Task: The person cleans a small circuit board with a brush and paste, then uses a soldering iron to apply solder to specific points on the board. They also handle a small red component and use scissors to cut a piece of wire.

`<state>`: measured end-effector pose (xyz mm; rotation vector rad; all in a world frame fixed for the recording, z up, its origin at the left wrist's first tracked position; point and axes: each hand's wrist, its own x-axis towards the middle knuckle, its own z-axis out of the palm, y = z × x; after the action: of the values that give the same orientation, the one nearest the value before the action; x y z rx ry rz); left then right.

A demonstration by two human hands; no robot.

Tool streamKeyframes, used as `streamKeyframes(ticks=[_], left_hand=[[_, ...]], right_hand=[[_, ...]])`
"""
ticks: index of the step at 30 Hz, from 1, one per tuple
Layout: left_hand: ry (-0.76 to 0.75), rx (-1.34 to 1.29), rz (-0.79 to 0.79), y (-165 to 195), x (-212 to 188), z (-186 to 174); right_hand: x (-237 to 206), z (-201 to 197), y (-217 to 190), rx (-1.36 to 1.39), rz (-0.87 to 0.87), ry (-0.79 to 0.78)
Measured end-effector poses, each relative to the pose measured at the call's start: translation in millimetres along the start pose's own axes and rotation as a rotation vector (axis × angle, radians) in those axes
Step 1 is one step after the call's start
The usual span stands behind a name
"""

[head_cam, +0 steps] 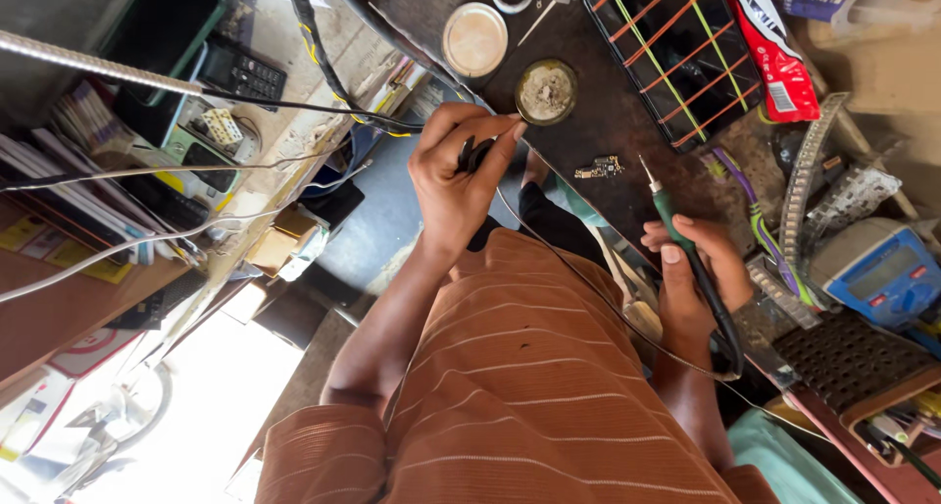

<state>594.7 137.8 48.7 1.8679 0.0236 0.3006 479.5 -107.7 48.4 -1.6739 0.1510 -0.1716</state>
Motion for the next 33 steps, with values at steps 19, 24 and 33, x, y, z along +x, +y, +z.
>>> streamKeyframes(ticks=[19, 24, 33], left_hand=[[-0.076, 0.338, 0.204, 10, 20, -15], [-0.199, 0.528, 0.268, 27, 28, -23], [-0.292, 0.599, 0.297, 40, 45, -26]], right_hand=[[8, 3, -2, -0.15, -0.061, -0.039], [8, 3, -4, -0.169, -0.098, -0.059], [8, 9, -11, -0.099, -0.054, -0.023]])
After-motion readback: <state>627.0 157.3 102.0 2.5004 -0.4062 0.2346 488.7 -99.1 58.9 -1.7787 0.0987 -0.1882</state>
